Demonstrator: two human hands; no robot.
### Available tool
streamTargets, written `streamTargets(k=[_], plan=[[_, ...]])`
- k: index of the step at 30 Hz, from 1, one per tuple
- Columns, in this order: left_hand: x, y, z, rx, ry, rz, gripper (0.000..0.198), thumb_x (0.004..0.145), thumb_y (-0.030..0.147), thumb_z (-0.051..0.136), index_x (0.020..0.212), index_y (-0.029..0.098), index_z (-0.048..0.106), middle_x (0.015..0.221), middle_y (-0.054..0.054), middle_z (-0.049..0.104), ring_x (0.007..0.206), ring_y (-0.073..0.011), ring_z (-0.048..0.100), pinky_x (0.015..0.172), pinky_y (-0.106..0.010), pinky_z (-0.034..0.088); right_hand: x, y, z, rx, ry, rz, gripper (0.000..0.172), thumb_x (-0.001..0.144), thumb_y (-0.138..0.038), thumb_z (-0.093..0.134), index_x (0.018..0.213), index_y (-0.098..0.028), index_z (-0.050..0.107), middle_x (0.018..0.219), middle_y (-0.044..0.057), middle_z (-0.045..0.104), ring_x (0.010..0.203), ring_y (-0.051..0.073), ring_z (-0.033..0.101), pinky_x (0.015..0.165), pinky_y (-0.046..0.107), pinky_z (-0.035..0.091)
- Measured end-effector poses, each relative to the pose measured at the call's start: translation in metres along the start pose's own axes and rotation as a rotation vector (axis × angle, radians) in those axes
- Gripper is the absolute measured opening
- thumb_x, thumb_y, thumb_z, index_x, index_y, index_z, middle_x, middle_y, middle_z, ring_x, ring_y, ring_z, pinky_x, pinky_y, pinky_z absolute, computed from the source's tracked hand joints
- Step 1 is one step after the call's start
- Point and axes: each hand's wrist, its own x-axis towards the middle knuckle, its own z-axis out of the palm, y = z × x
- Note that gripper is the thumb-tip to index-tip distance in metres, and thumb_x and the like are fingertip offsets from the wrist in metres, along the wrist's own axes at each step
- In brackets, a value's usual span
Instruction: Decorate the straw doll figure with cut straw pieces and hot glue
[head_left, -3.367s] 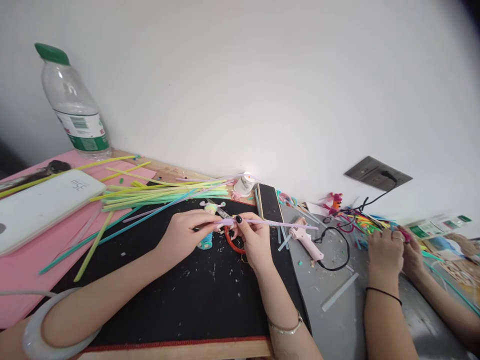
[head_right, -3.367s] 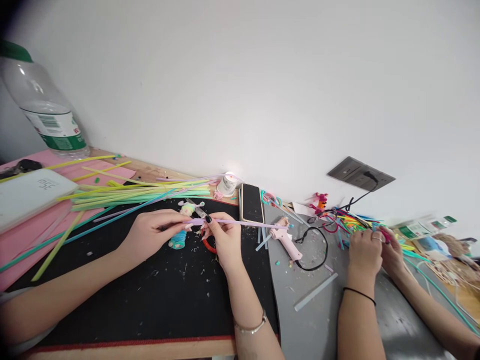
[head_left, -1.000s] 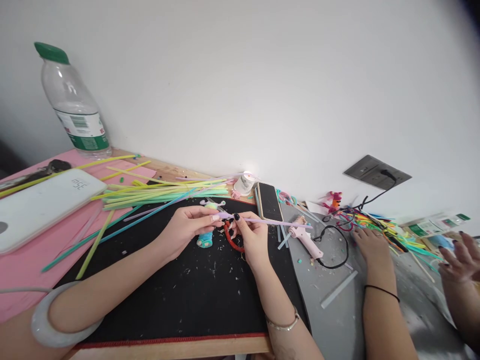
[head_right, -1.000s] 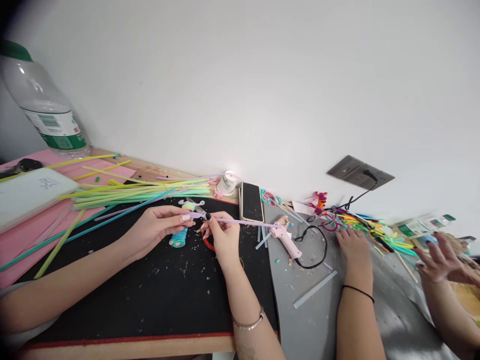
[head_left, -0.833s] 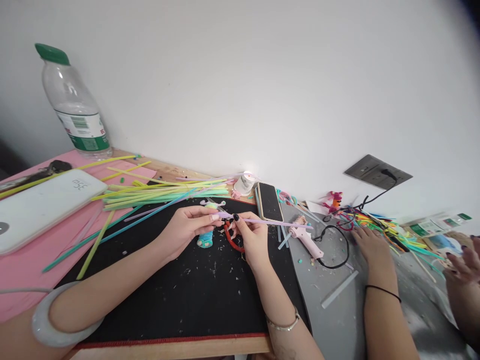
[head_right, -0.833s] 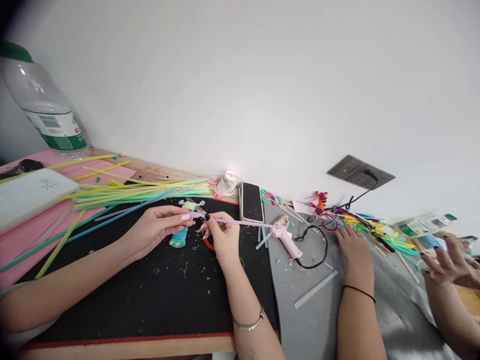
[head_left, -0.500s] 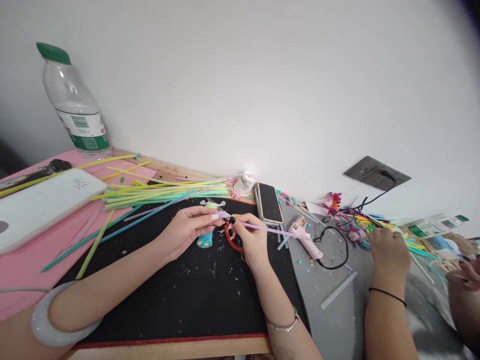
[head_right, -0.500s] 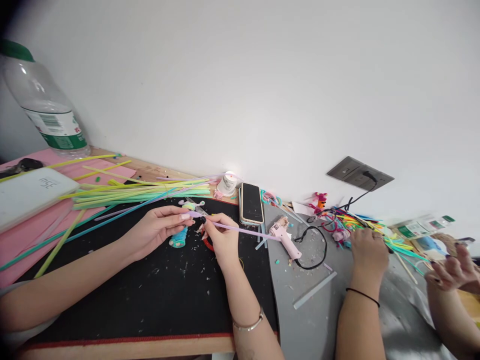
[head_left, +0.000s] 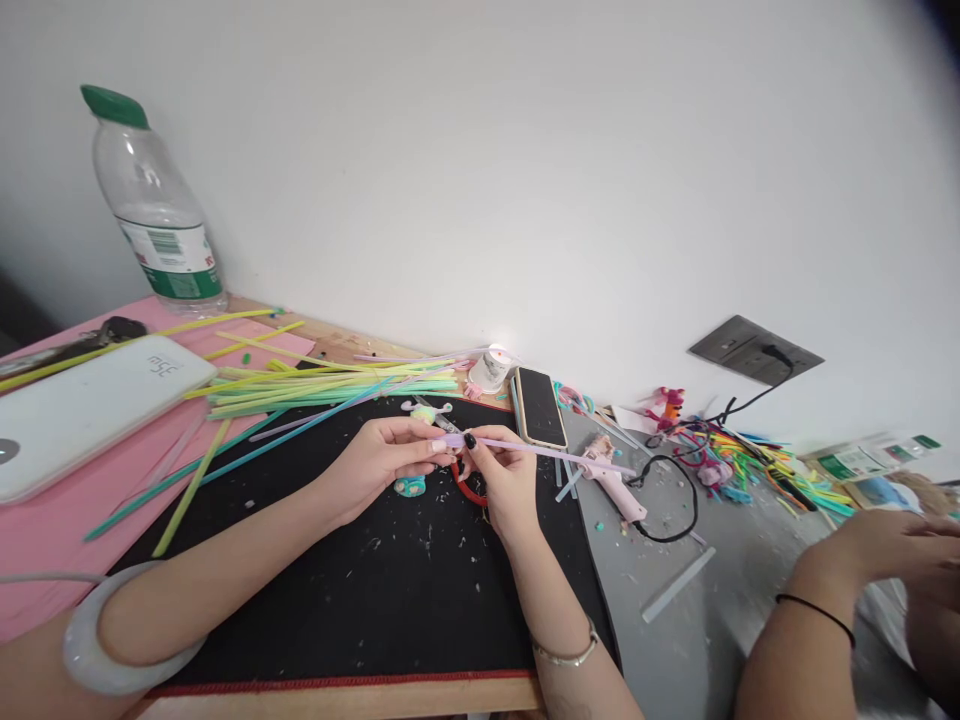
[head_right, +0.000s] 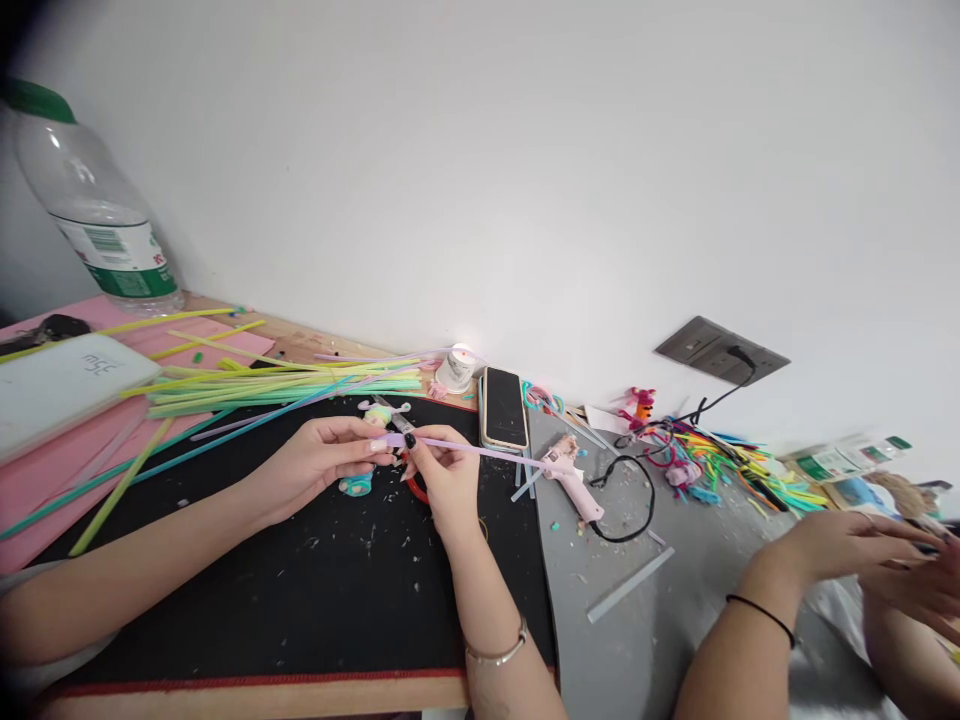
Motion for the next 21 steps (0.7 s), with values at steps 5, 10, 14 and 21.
streamTargets(k=[5, 10, 14, 21], plan=[[-0.0006, 0.0003, 0.0020, 0.136, -0.022, 0.079, 0.032, 0.066, 0.036, 0.074, 0.091, 0.017, 0.070, 0.087, -0.007, 0.073, 0.083, -0.0208, 0.068, 0.073, -0.030, 0.055, -0.0007, -0.0001, 0.0005, 0.021, -0.006, 0.066, 0.013, 0.070, -0.025, 0.072, 0.076, -0.017, 0.065, 0.059, -0.001, 0.065, 0.049, 0.012, 0.060, 0.051, 0.026, 0.052], [-0.0008, 0.0004, 0.0025, 0.184, -0.017, 0.171, 0.034, 0.063, 0.031, 0.077, 0.093, 0.018, 0.069, 0.090, -0.006, 0.073, 0.083, -0.0205, 0.068, 0.075, -0.031, 0.055, -0.0005, -0.0001, -0.0003, 0.029, -0.024, 0.065, 0.012, 0.069, -0.024, 0.072, 0.075, -0.016, 0.066, 0.060, 0.000, 0.066, 0.050, 0.012, 0.060, 0.052, 0.025, 0.052], [-0.0017, 0.0003, 0.0026, 0.253, -0.017, 0.208, 0.026, 0.067, 0.031, 0.073, 0.088, 0.017, 0.071, 0.084, -0.006, 0.074, 0.079, -0.0205, 0.069, 0.074, -0.030, 0.055, -0.0008, 0.0001, -0.0001, 0.022, -0.068, 0.063, 0.011, 0.070, -0.025, 0.072, 0.074, -0.016, 0.067, 0.060, 0.000, 0.065, 0.049, 0.011, 0.058, 0.051, 0.026, 0.051], [-0.0038, 0.0027, 0.0023, 0.376, 0.048, 0.248, 0.019, 0.070, 0.030, 0.069, 0.085, 0.019, 0.075, 0.080, -0.004, 0.074, 0.077, -0.0203, 0.069, 0.072, -0.028, 0.056, -0.0004, 0.0001, 0.0008, 0.079, -0.051, 0.100, 0.016, 0.070, -0.028, 0.072, 0.077, -0.016, 0.064, 0.062, 0.001, 0.067, 0.048, 0.011, 0.059, 0.049, 0.025, 0.051]])
